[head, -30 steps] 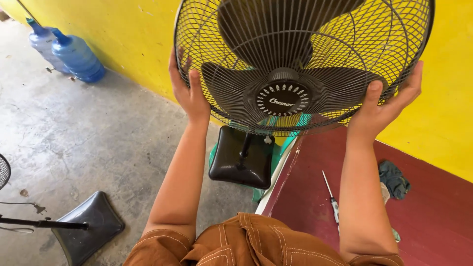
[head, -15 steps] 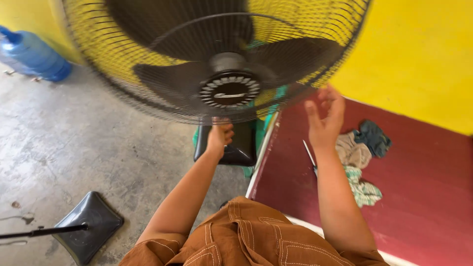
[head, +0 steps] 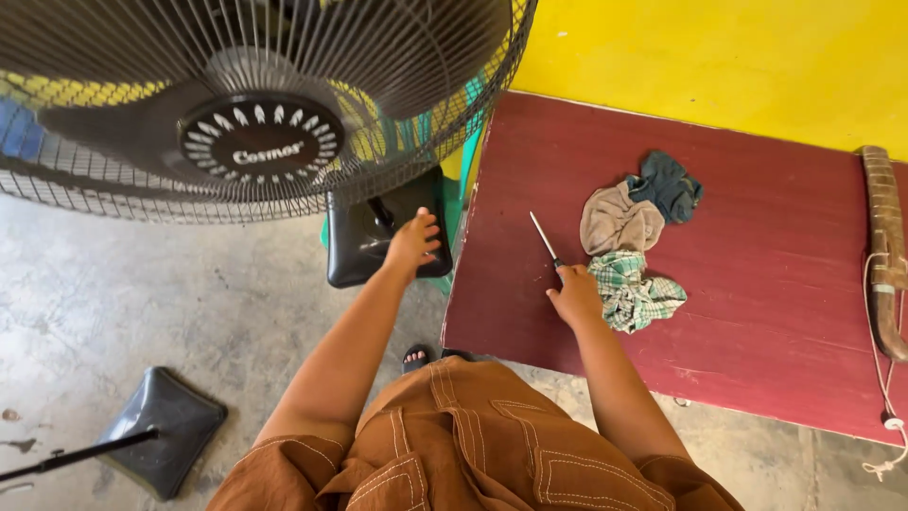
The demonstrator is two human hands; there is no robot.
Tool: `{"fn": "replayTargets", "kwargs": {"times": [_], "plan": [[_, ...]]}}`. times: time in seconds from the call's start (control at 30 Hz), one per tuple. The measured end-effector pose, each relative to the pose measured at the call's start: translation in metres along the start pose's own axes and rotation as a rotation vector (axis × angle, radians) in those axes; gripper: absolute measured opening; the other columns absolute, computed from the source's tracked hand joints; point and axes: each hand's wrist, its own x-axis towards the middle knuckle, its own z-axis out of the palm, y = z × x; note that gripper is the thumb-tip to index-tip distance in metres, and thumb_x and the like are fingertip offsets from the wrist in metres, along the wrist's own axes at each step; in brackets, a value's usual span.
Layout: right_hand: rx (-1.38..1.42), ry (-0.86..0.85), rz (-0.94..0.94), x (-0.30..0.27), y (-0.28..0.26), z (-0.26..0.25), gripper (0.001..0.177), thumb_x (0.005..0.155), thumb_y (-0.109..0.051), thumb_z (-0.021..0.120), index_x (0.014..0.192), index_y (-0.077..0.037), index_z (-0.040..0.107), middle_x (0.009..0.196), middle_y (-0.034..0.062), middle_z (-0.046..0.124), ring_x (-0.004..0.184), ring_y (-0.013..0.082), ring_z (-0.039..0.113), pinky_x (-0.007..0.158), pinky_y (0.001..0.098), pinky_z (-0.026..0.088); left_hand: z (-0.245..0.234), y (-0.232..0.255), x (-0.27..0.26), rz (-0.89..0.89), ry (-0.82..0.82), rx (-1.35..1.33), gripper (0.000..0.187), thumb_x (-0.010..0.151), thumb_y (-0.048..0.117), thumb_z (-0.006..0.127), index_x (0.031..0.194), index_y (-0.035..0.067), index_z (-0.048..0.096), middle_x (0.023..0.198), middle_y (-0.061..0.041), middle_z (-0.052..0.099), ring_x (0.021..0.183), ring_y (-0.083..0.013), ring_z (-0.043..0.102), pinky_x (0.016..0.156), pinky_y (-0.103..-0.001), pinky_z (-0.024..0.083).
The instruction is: The person uses a screwdriver to loosen and remove screws from the front and rear grilles of a standing fan. They detach the grilles, set them aside, and handle the fan head and base during the process.
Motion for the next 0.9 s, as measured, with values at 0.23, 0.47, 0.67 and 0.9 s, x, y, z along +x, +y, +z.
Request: {"fn": "replayTargets", "kwargs": {"times": [0.23,0.47,0.67,0.9], "plan": [[-0.019,0.061,0.022,0.003,-0.013,-0.004,0.048,0.079,-0.020,0.084,0.123,-0.014,0.064,0.120,0.0148,0.058,0.112,0.0370,0.056,0.092,0.0474,0.051,-0.037,-0.010,-0.014,-0.055,0.167,-0.088,0.065,0.098,0.057,0.046,0.148,0.015,0.052,0.148,-0.008,0.059,0.127,-0.0324,0.060,0.103,-0.048,0.047],[0.386,0.025,-0.312,0.060,-0.101,-0.019,0.044,0.082,-0.020,0.081,0.121,-0.009,0.065,0.112,0.0115,0.065,0.099,0.0279,0.066,0.083,0.0401,0.056,-0.082,0.018,-0.025,0.141,0.322,-0.252,0.054,0.097,0.049,0.056,0.140,0.015,0.058,0.132,-0.005,0.067,0.119,-0.0289,0.064,0.088,-0.041,0.050],[0.583,-0.137,-0.422,0.090,-0.206,-0.012,0.046,0.086,-0.025,0.079,0.125,-0.008,0.063,0.110,0.0087,0.072,0.092,0.0226,0.070,0.082,0.0367,0.056,-0.126,0.048,-0.069,0.675,0.132,-0.461,0.076,0.075,-0.010,0.076,0.139,0.015,0.043,0.136,0.000,0.054,0.128,-0.0218,0.058,0.100,-0.041,0.055],[0.233,-0.091,-0.440,0.173,-0.301,0.046,0.046,0.092,-0.041,0.077,0.116,-0.003,0.068,0.112,0.0113,0.074,0.101,0.0251,0.071,0.090,0.0394,0.055,-0.173,0.082,-0.096,0.701,-0.239,-0.632,0.054,0.074,-0.021,0.069,0.125,-0.006,0.062,0.122,-0.020,0.069,0.116,-0.0351,0.069,0.098,-0.044,0.056]]}}
